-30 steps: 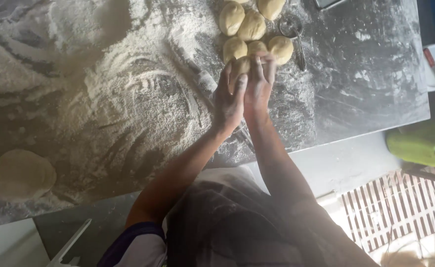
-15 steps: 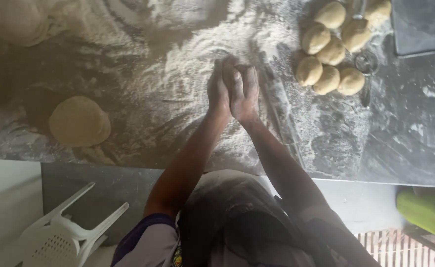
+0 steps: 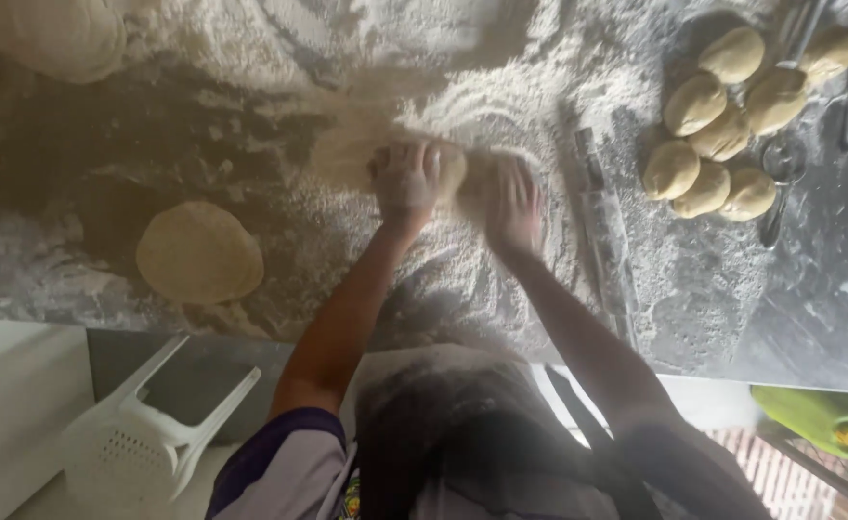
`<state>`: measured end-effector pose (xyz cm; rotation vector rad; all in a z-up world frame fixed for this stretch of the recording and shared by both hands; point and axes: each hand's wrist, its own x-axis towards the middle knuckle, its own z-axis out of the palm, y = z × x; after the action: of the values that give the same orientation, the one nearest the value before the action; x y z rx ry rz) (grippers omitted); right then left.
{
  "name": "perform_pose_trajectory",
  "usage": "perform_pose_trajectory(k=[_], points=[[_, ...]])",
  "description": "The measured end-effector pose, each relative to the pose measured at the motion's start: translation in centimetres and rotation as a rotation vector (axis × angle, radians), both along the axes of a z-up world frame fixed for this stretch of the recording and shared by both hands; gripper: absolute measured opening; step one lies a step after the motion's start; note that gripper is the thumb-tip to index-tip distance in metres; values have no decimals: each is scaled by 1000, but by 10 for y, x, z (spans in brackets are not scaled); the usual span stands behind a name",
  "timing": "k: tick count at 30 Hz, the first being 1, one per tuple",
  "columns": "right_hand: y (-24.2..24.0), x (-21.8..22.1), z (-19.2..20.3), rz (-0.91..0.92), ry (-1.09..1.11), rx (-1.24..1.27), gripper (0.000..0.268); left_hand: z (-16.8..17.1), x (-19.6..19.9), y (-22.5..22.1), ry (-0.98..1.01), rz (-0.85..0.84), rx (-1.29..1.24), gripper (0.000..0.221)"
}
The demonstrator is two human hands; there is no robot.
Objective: Rolling dough into flat circles and shaping it into buns on a floured bakery surface.
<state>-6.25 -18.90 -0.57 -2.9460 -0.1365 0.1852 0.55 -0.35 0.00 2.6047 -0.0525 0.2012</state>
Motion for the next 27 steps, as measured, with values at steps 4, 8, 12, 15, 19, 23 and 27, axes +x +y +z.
perform_pose_trajectory(k=[4, 8, 12, 15, 19, 23, 27], points=[[35, 135, -36, -360, -186, 505, 29, 9, 4, 7, 146, 7, -296, 35], [46, 134, -7, -488, 371, 770, 36, 11, 0, 17, 363, 162, -660, 38], [29, 45, 30, -462, 234, 1027, 46, 17, -7, -1, 465, 152, -663, 40], [-2, -15, 35, -455, 67, 1075, 47, 17, -33, -37, 457, 42, -610, 40], [-43, -121, 64, -231, 255, 970, 52, 39, -105, -78, 505, -268, -360, 49], [-111, -149, 81, -323, -377, -154, 62, 31, -132, -90, -28, -644, 126, 52], [-149, -138, 65, -555, -126, -69, 63, 35, -110, -79, -99, -720, 74, 60]])
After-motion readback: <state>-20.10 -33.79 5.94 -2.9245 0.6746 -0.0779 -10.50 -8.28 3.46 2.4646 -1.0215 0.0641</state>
